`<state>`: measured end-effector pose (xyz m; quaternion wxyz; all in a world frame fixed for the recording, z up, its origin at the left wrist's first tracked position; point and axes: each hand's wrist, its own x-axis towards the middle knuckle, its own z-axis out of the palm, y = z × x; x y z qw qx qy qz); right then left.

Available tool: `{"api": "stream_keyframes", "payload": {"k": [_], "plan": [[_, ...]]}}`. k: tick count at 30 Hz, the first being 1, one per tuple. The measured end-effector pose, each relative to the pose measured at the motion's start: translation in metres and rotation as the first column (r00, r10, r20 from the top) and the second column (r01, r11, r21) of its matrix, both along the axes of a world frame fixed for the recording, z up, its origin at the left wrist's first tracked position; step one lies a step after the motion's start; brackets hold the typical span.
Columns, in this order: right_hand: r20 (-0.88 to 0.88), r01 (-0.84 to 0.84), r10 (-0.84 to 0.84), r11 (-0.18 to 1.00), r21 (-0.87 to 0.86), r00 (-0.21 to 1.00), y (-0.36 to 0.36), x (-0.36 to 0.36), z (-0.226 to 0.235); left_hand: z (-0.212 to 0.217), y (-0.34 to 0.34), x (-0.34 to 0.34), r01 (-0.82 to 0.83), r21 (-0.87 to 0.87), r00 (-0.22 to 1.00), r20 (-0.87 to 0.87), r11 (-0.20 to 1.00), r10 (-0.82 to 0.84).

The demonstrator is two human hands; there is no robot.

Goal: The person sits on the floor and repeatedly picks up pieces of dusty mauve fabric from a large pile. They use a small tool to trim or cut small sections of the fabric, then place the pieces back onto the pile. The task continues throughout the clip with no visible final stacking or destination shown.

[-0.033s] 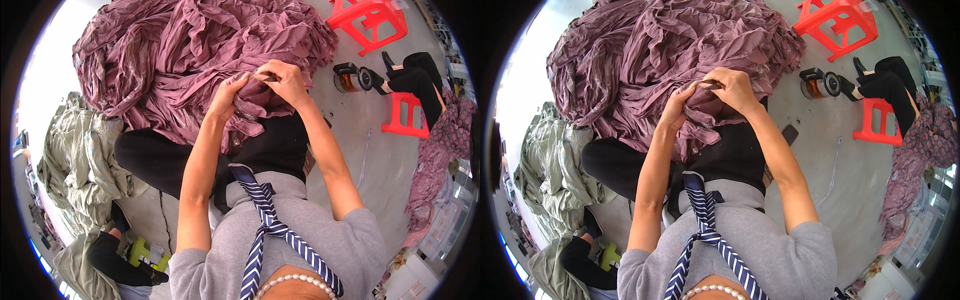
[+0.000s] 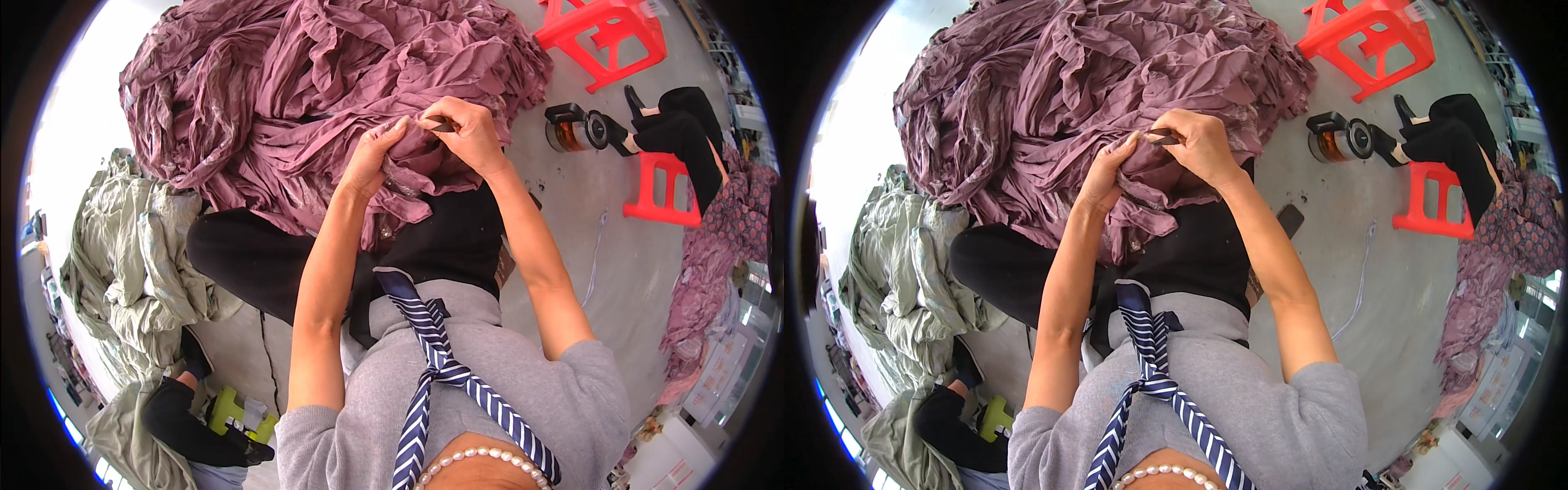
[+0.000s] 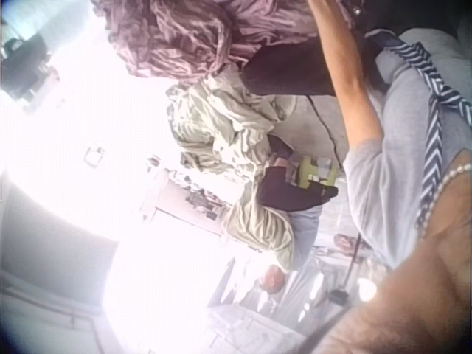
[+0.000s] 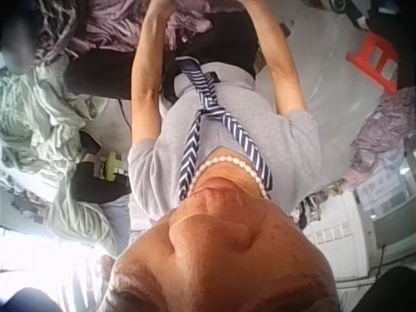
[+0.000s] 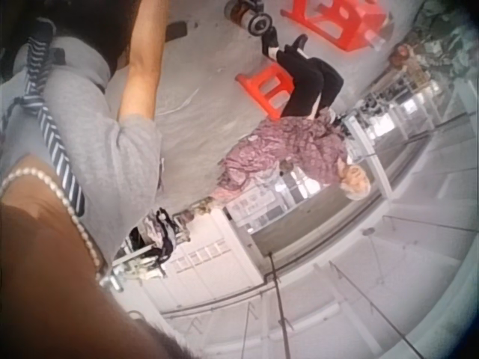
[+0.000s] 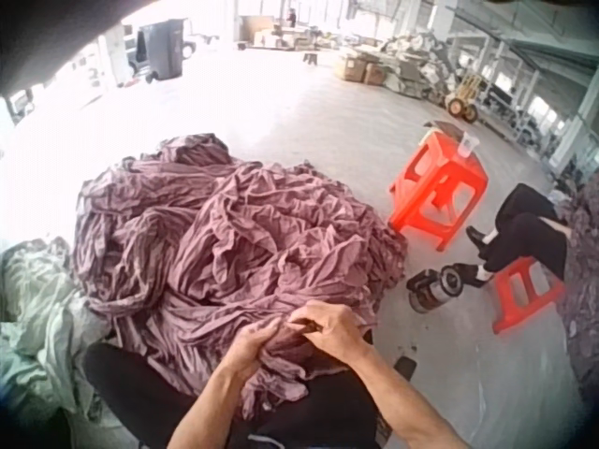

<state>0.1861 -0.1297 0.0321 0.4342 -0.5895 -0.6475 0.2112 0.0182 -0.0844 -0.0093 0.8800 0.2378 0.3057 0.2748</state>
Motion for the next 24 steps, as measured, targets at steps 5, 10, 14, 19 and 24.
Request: {"api": "stream_keyframes", "payload": {"k": [5,10,14,19,24], "plan": [[-0.433,-0.046,-0.049,0.977,-0.207,0.900,-0.002,0.001,-0.005,-0.006,0.000,0.001,0.006,0.044,1.000,-0.023,0.999,-0.005],[-0.125,0.103,-0.108,0.994,-0.045,0.986,-0.014,0.005,0.014,0.002,0.001,-0.003,-0.013,-0.051,0.999,0.048,0.999,0.016],[0.116,0.121,-0.124,0.992,0.032,0.985,-0.026,0.014,0.014,0.001,0.002,-0.003,-0.046,-0.094,0.998,0.049,0.995,0.051],[0.243,0.017,-0.049,0.991,0.131,0.969,-0.022,0.016,0.006,-0.002,0.004,-0.005,-0.021,-0.094,0.996,0.081,0.995,0.029],[0.324,-0.058,-0.002,0.983,0.175,0.946,-0.013,0.011,0.008,0.004,0.005,-0.004,0.022,-0.061,0.998,0.061,0.998,-0.018]]}}
